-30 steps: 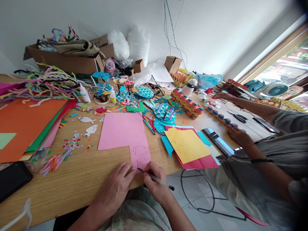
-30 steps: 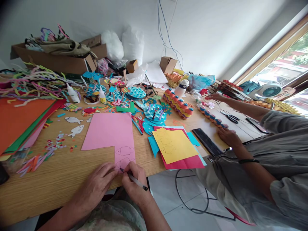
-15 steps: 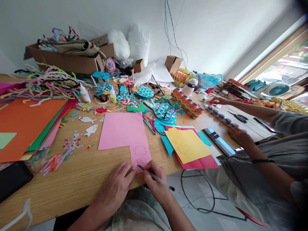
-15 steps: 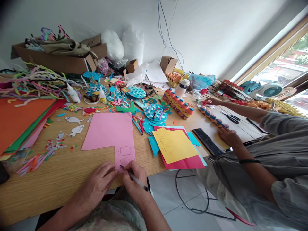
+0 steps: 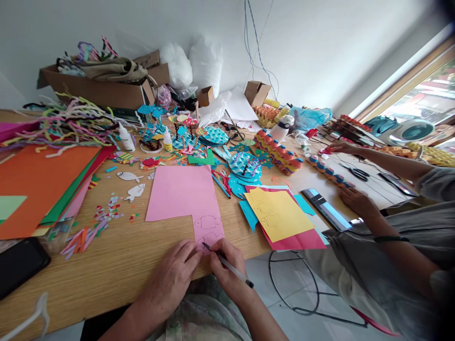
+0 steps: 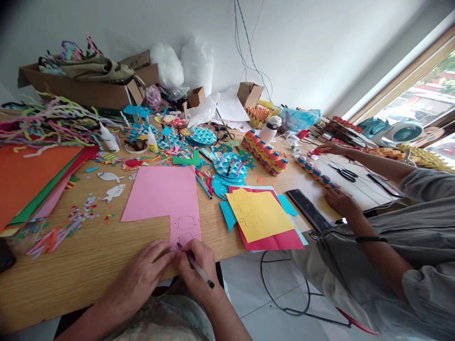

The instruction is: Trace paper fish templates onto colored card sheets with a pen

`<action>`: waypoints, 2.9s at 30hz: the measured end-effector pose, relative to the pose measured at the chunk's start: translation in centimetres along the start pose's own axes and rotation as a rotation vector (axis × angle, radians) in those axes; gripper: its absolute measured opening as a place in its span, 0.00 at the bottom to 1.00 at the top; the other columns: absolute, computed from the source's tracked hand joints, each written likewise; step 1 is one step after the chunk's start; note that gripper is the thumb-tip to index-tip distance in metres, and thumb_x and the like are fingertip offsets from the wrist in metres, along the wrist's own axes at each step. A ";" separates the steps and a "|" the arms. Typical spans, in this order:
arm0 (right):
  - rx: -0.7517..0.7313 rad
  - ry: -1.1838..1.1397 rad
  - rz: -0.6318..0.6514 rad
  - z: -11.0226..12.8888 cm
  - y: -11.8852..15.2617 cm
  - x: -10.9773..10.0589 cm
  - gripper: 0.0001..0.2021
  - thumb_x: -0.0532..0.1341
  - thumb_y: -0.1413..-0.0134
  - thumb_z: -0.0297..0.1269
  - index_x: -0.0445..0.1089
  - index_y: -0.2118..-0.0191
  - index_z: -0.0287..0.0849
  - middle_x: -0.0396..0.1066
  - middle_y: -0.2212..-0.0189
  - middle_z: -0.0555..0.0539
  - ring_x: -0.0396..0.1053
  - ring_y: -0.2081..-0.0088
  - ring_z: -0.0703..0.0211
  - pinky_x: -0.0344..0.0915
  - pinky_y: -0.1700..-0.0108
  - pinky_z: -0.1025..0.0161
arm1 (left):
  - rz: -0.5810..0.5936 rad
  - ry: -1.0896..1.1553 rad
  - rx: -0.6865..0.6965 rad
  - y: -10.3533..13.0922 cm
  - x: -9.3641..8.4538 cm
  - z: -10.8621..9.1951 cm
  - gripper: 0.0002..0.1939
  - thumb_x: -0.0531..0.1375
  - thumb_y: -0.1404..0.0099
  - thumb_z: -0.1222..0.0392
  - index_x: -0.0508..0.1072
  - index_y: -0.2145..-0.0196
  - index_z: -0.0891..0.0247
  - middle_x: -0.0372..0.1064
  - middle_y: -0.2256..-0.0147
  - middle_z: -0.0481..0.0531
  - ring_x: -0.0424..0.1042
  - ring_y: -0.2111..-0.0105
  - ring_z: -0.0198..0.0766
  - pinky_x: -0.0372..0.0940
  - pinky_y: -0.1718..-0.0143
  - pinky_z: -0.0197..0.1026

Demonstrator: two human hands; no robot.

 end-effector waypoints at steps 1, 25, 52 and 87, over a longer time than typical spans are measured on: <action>0.002 0.001 0.001 0.0 0.0 0.0 0.03 0.54 0.52 0.29 0.62 0.74 0.42 0.63 0.80 0.53 0.60 0.78 0.65 0.56 0.74 0.68 | 0.002 0.005 0.000 0.0 0.1 0.1 0.20 0.50 0.39 0.72 0.64 0.51 0.58 0.65 0.53 0.52 0.63 0.51 0.42 0.64 0.50 0.50; -0.009 -0.001 0.014 0.1 0.0 -0.1 0.04 0.54 0.52 0.28 0.62 0.74 0.42 0.63 0.80 0.53 0.61 0.77 0.65 0.56 0.73 0.68 | 0.018 0.020 -0.014 -0.3 -0.5 -0.3 0.18 0.50 0.38 0.72 0.64 0.51 0.59 0.65 0.54 0.52 0.64 0.52 0.42 0.64 0.50 0.48; -0.016 -0.012 0.000 -0.2 0.0 0.0 0.03 0.54 0.52 0.28 0.61 0.74 0.41 0.61 0.80 0.54 0.59 0.78 0.66 0.54 0.74 0.69 | 0.043 0.005 -0.033 -0.1 -0.3 -0.2 0.18 0.52 0.38 0.71 0.64 0.51 0.60 0.64 0.53 0.53 0.62 0.50 0.43 0.63 0.49 0.49; -0.009 0.017 0.006 0.0 -0.3 -0.1 0.03 0.54 0.53 0.29 0.61 0.75 0.42 0.62 0.81 0.54 0.59 0.78 0.66 0.54 0.75 0.69 | 0.029 -0.009 -0.027 -0.1 -0.3 -0.3 0.19 0.52 0.38 0.72 0.64 0.51 0.60 0.64 0.52 0.52 0.62 0.50 0.43 0.63 0.49 0.50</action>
Point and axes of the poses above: each hand's wrist, its own y-axis away from the middle knuckle, its own x-axis out of the palm, z = x × y, the point moved 2 cm from there along -y, towards the middle knuckle
